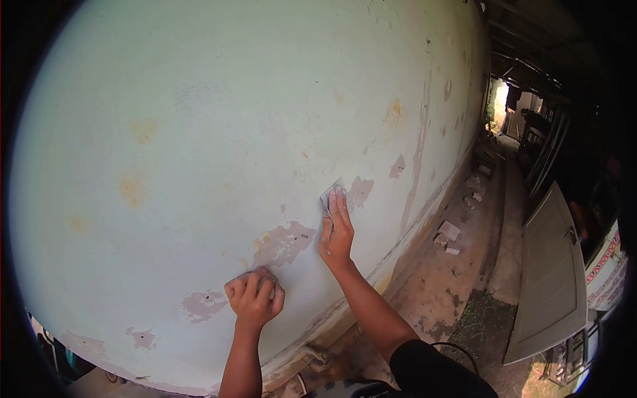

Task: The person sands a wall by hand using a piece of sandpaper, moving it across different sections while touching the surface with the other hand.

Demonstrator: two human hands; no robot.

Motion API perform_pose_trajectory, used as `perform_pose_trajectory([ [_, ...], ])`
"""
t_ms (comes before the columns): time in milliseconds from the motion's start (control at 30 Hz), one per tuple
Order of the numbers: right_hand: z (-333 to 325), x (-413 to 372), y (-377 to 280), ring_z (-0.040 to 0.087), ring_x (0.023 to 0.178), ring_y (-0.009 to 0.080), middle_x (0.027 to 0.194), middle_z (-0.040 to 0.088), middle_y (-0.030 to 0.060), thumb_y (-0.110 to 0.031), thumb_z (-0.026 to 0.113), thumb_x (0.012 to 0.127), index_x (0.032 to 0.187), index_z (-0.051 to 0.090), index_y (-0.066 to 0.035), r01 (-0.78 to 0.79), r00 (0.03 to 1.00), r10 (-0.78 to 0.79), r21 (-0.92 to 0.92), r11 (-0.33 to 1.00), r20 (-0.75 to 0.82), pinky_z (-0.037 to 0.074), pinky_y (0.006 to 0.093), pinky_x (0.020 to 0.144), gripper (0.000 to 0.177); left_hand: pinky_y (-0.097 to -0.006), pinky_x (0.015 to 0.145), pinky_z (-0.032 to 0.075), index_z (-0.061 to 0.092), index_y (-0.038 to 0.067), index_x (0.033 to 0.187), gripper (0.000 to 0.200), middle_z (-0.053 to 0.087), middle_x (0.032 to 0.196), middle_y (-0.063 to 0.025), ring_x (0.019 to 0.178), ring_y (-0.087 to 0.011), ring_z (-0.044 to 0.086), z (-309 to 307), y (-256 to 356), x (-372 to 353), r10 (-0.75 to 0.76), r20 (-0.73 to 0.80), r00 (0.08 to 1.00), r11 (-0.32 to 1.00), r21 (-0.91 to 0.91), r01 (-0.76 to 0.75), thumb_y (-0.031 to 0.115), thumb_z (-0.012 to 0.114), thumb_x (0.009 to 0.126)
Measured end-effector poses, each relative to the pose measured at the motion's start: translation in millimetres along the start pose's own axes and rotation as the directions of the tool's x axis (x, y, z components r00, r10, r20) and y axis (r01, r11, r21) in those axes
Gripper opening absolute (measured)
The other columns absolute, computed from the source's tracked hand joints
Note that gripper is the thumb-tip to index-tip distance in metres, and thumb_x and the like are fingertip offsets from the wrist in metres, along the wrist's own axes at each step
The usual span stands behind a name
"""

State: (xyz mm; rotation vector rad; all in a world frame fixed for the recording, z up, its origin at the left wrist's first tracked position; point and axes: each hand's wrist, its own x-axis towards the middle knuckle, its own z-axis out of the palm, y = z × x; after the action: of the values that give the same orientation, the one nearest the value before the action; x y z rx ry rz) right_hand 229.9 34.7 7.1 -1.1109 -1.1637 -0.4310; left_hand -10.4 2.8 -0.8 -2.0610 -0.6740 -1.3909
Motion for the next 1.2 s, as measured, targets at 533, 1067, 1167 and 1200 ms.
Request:
perform_pose_trajectory([
  [533,4,-53,-3,0.039,0.151,0.0512,0.161,0.045,0.0308,0.010,0.058,0.094,0.150,0.055,0.005,0.049,0.996,-0.045,-0.048,0.998,0.082,0.036,0.0531,0.122,0.056,-0.0383,0.082,0.036,0.069,0.012,0.083,0.014,0.070,0.102,-0.0012,0.085,-0.0228,0.058,-1,1,4,0.018,0.001,1.000,0.999,-0.030,-0.018,0.012,0.075,0.070],
  [1067,-13,4,-23,0.037,0.148,0.0505,0.166,0.035,0.0293,-0.010,0.057,0.107,0.154,0.056,-0.005,-0.175,0.980,0.187,-0.154,0.972,0.064,0.029,0.0563,0.122,0.048,-0.0363,0.078,0.036,0.067,0.013,0.080,0.015,0.070,0.099,0.0009,0.079,-0.0213,0.056,-2,-1,5,0.038,-0.008,0.999,0.998,-0.042,-0.038,0.010,0.074,0.068],
  [1167,-10,-2,-13,0.035,0.150,0.0492,0.167,0.032,0.0286,-0.013,0.053,0.109,0.157,0.051,-0.005,-0.104,0.988,0.123,-0.190,0.976,0.091,0.027,0.0543,0.124,0.049,-0.0364,0.077,0.036,0.067,0.013,0.079,0.014,0.070,0.098,0.0010,0.078,-0.0211,0.055,-2,0,3,0.035,-0.013,0.999,0.998,-0.057,-0.036,0.010,0.074,0.067],
  [1200,-8,1,-11,0.033,0.152,0.0496,0.168,0.032,0.0293,-0.013,0.051,0.109,0.159,0.049,-0.005,-0.001,0.997,0.015,-0.185,0.983,0.071,0.025,0.0552,0.125,0.050,-0.0364,0.077,0.036,0.067,0.013,0.079,0.014,0.070,0.098,0.0010,0.078,-0.0210,0.055,-2,-1,4,0.039,-0.020,0.999,0.997,-0.060,-0.041,0.010,0.074,0.067],
])
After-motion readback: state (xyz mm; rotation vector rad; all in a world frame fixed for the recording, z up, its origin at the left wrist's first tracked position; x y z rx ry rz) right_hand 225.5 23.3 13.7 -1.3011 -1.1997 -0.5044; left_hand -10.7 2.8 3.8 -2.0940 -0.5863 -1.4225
